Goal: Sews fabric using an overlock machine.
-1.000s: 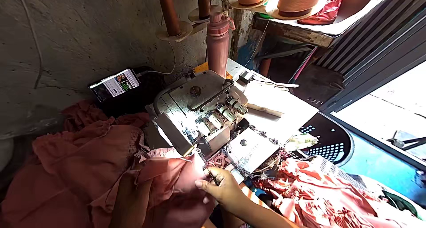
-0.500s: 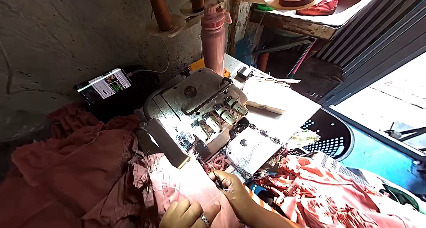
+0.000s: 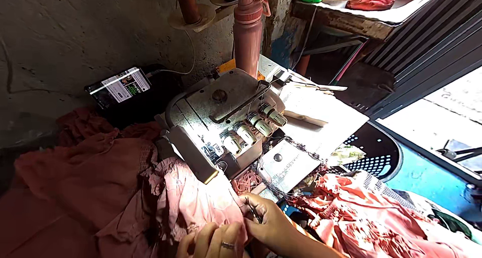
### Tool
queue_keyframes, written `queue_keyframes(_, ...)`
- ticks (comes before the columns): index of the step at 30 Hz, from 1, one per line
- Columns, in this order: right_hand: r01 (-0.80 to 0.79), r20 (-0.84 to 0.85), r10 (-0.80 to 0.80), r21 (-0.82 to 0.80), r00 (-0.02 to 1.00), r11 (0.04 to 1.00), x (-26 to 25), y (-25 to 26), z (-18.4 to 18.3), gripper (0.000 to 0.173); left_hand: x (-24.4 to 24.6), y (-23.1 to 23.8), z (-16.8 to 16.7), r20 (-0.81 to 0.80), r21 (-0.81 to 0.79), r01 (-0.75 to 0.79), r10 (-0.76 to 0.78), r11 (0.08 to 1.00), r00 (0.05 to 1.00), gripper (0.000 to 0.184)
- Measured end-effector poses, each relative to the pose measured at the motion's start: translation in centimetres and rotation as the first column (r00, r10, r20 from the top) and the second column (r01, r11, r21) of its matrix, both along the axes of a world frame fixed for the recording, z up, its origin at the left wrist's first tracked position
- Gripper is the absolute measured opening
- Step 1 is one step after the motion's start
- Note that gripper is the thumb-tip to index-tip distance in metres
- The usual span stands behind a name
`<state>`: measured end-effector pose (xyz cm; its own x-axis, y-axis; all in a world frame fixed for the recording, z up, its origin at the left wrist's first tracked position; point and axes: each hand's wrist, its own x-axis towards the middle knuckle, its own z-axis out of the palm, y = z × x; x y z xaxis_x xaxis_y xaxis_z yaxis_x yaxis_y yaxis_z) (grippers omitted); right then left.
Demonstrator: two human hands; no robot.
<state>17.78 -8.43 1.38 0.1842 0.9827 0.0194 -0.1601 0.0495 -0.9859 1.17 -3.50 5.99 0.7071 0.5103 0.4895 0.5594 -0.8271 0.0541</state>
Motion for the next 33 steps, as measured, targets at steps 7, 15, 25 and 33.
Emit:
queue_keyframes(7,-0.130,0.054,0.133,-0.047,0.990,0.990,0.8,-2.6,0.7,0.032,0.1,-1.6,-1.8,0.090,-0.015,-0.066,0.068,0.998,0.994,0.022)
queue_keyframes(15,-0.262,-0.219,0.229,-0.138,0.949,0.955,1.8,-3.3,1.4,0.035,-0.3,-1.3,-2.3,0.063,0.069,-0.029,0.024,0.997,0.998,0.023)
queue_keyframes(25,-0.328,-0.405,0.230,-0.190,0.885,0.925,2.4,-2.8,1.9,0.025,-0.1,-1.6,-2.9,0.193,-0.036,-0.042,0.048,0.998,0.980,0.019)
queue_keyframes(33,-0.087,0.017,0.090,-0.137,0.996,0.987,1.5,-2.5,1.3,0.020,0.2,-6.2,-4.0,0.257,-0.380,0.219,-0.125,0.899,0.958,0.029)
